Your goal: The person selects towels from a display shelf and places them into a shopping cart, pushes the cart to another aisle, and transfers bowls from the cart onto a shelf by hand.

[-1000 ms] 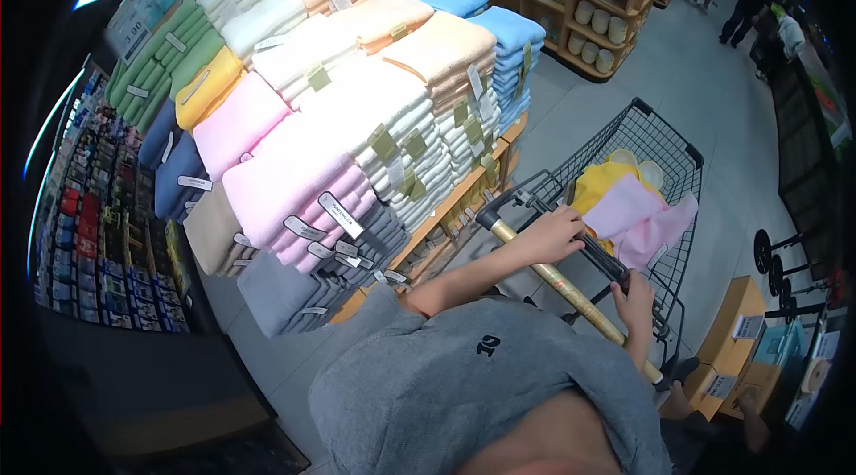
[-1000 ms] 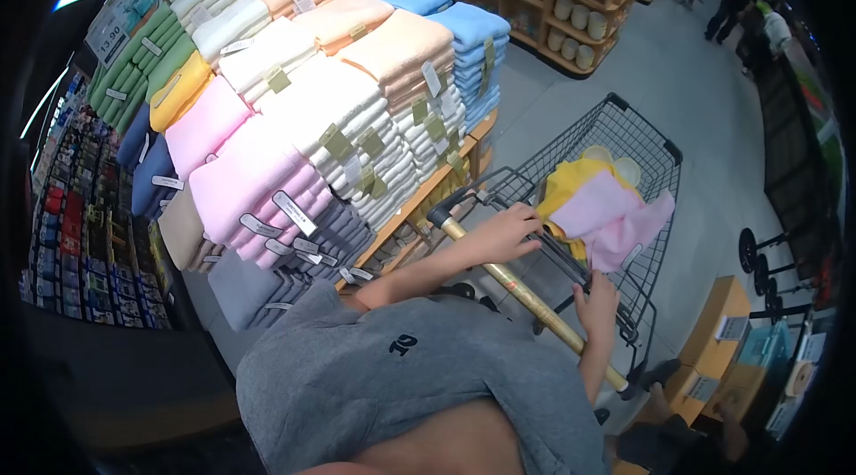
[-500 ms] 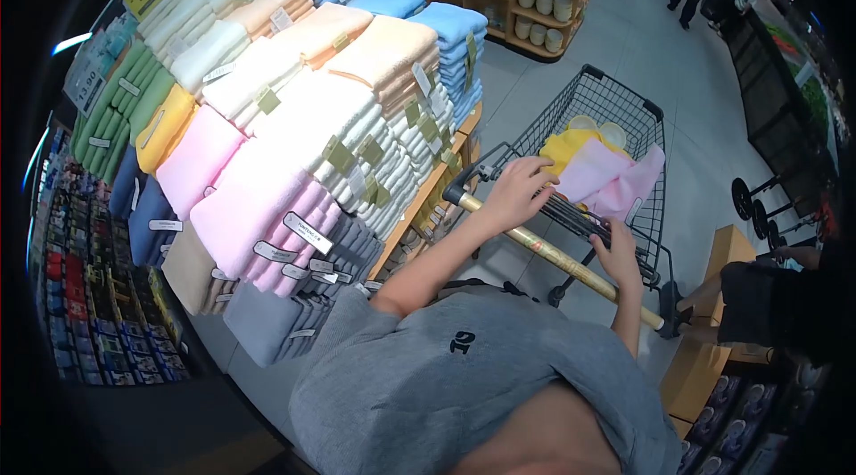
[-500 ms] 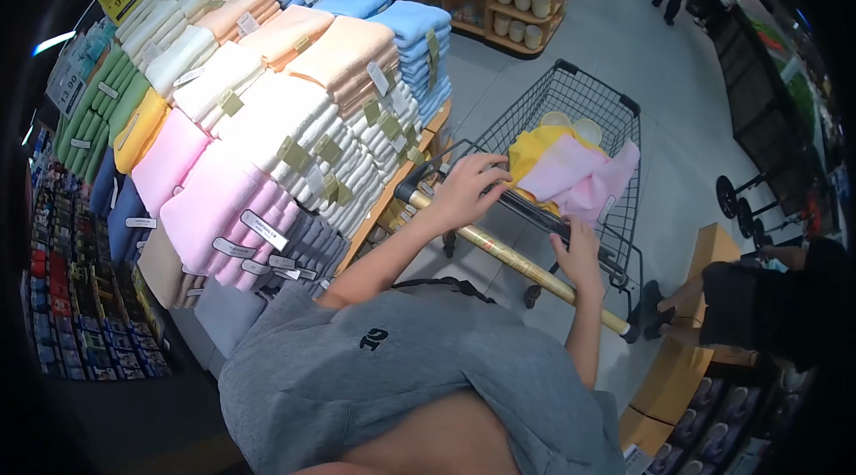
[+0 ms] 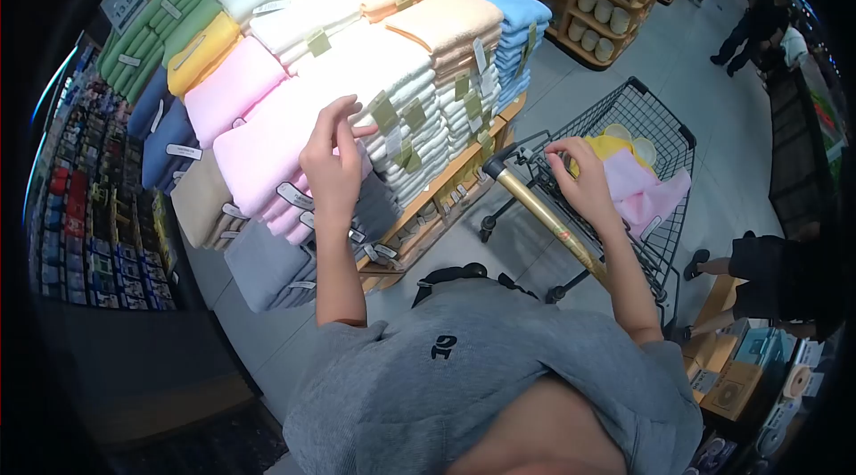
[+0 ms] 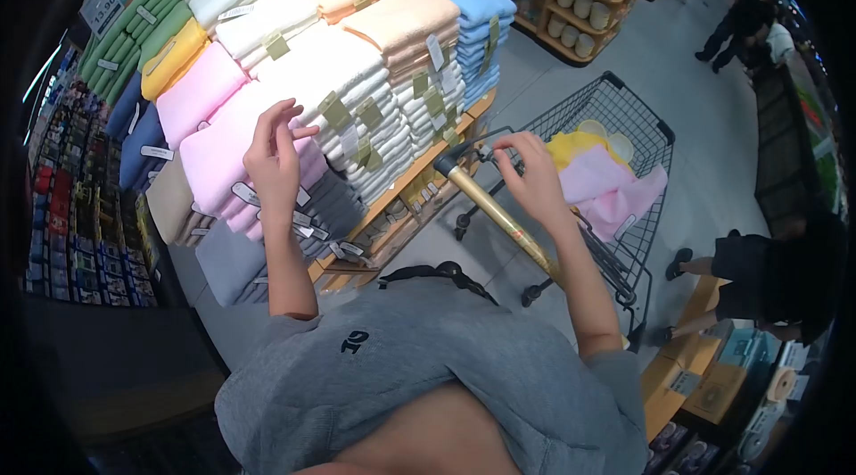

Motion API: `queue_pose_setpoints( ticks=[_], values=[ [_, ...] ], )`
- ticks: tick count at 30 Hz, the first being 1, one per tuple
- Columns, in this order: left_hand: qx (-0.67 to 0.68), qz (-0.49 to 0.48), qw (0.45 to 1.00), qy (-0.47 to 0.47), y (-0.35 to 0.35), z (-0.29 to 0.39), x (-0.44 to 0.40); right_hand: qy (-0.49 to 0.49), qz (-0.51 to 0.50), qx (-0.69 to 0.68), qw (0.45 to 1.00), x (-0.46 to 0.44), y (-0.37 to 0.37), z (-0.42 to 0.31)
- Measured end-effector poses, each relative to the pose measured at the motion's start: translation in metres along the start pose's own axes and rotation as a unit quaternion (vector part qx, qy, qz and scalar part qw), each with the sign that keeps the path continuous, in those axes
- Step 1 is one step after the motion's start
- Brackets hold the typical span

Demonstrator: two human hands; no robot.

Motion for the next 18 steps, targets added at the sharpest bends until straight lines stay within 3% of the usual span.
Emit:
queue_pose_setpoints(
  ticks=[3,7,10,15,18],
  values=[
    [-0.034,-0.002,0.982,0.187,-0.03,-0.006,0.007,-0.098,-0.031,-0.03,0.994,-0.05,0.038,-0.024],
    [-0.12,-0.041,0.97,0.205,-0.061,-0.01,0.027,-0.213,-0.035,-0.023,0.976,-0.101,0.092,-0.068],
    [-0.138,-0.01,0.973,0.185,-0.079,-0.008,0.043,-0.289,0.004,0.005,0.957,-0.129,0.125,-0.099],
    [-0.147,0.004,0.974,0.17,-0.13,0.002,0.05,-0.312,-0.012,-0.018,0.95,-0.177,0.161,-0.122],
    [-0.148,-0.038,0.976,0.157,-0.161,0.01,0.044,-0.317,-0.01,-0.014,0.948,-0.212,0.172,-0.136]
  ],
)
Point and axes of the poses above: each hand's wrist, its own x-axis away from the middle knuckle, its own y-axis out of the palm, z = x × y, the point moved 3 cm from there along -x, towards the middle knuckle, and after that the axes turned 6 degrees about x, right-handed, at the moved point
